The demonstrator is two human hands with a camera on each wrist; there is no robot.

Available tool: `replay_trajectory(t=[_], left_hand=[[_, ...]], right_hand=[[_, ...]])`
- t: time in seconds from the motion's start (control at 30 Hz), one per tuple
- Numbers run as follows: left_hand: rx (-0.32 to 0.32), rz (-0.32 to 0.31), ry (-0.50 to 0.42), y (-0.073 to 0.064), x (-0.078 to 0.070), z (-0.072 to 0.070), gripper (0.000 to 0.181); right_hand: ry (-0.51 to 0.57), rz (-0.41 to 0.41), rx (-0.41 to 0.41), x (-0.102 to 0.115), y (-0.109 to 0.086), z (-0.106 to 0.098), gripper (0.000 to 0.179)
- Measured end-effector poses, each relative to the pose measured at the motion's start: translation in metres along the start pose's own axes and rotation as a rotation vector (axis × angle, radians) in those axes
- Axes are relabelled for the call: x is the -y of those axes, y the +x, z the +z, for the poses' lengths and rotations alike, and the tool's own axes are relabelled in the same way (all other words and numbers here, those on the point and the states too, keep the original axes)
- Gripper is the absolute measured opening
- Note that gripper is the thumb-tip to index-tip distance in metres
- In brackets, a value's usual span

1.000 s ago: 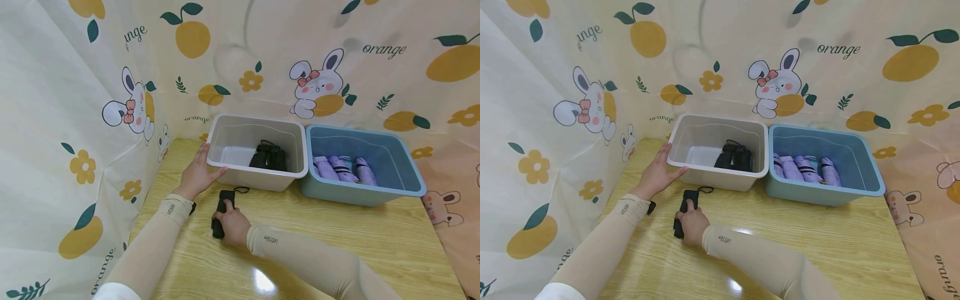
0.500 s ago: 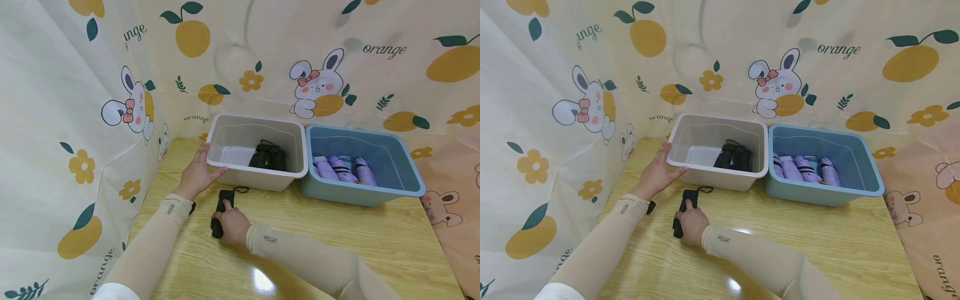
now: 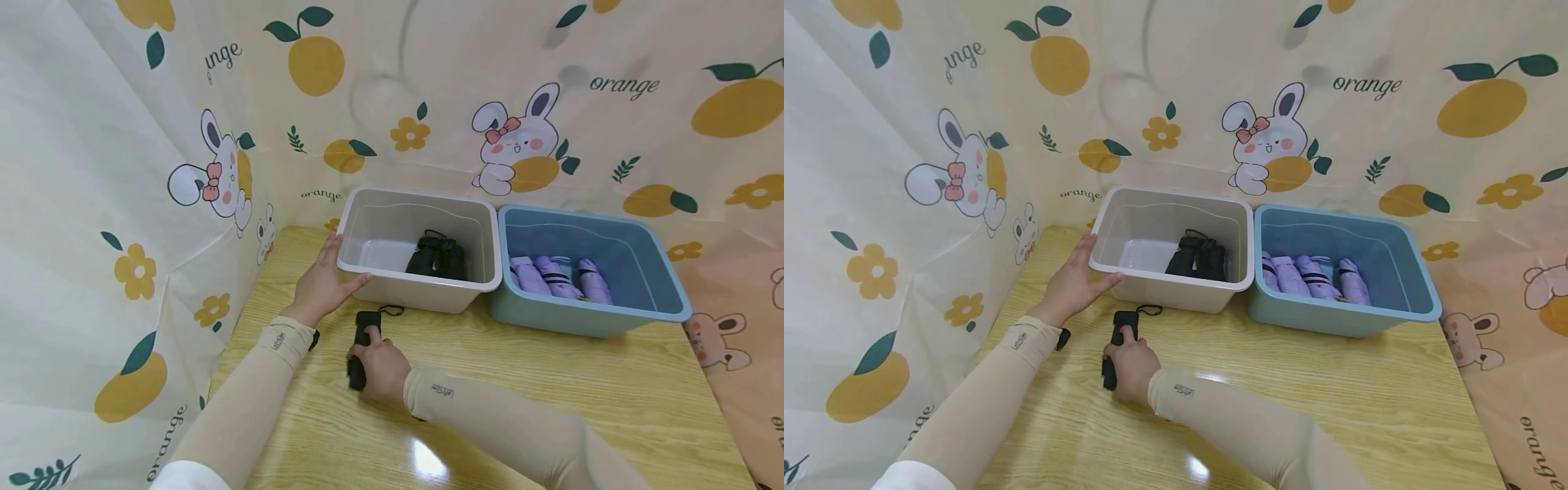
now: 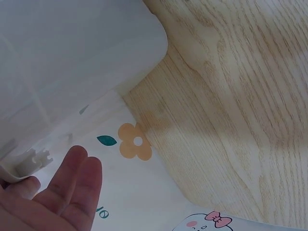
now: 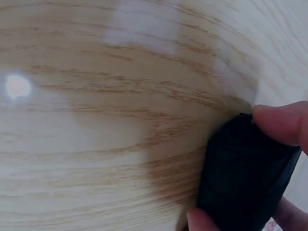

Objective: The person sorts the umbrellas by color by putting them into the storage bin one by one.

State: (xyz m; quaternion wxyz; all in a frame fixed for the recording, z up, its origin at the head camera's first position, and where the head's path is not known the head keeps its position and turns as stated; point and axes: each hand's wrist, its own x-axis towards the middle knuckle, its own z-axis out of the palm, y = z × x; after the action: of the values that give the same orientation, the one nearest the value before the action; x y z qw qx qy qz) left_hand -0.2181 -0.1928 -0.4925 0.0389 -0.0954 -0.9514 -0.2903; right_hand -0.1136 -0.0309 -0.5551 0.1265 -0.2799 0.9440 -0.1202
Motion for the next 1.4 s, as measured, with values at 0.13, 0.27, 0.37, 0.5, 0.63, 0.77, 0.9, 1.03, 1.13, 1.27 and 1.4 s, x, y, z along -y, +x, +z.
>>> replay_trajectory(t=[0.13,0.27,0.37,0.5,0.63,0.77,0.9,1.03,1.13,1.27,1.4], left_hand=[[0.002,-0.006,0.002,0.001,-0.001,-0.001,0.105],[0.003,-0.008,0.005,0.002,-0.001,-0.001,0.106],[0.000,-0.004,0.009,0.003,0.000,0.000,0.106],[-0.002,-0.003,0.011,0.004,0.000,0.000,0.106],[0.005,-0.007,0.000,0.004,0.000,0.001,0.106],[0.012,-0.004,-0.005,0.004,0.000,0.001,0.106],[0.012,-0.011,0.001,0.003,0.000,0.001,0.106],[0.014,-0.019,-0.003,0.002,-0.001,0.000,0.106],[0.014,-0.019,-0.005,0.001,-0.002,-0.001,0.105],[0.013,-0.020,-0.005,0.000,-0.001,-0.001,0.104],[0.013,-0.021,-0.005,0.000,-0.001,-0.001,0.105]], right_hand=[[0.035,0.006,0.006,-0.002,-0.002,-0.001,0.071],[0.072,-0.002,0.025,-0.005,-0.008,-0.007,0.070],[0.081,-0.041,0.029,-0.009,-0.016,-0.016,0.065],[0.072,-0.119,0.034,-0.013,-0.035,-0.032,0.063],[0.092,-0.178,0.061,-0.016,-0.061,-0.052,0.064],[0.145,-0.192,0.114,-0.019,-0.090,-0.077,0.069],[0.196,-0.174,0.160,-0.023,-0.117,-0.107,0.077],[0.223,-0.146,0.151,-0.027,-0.136,-0.136,0.076],[0.224,-0.124,0.113,-0.029,-0.148,-0.155,0.077],[0.195,-0.095,0.072,-0.030,-0.162,-0.175,0.079],[0.164,-0.082,0.059,-0.031,-0.172,-0.190,0.080]])
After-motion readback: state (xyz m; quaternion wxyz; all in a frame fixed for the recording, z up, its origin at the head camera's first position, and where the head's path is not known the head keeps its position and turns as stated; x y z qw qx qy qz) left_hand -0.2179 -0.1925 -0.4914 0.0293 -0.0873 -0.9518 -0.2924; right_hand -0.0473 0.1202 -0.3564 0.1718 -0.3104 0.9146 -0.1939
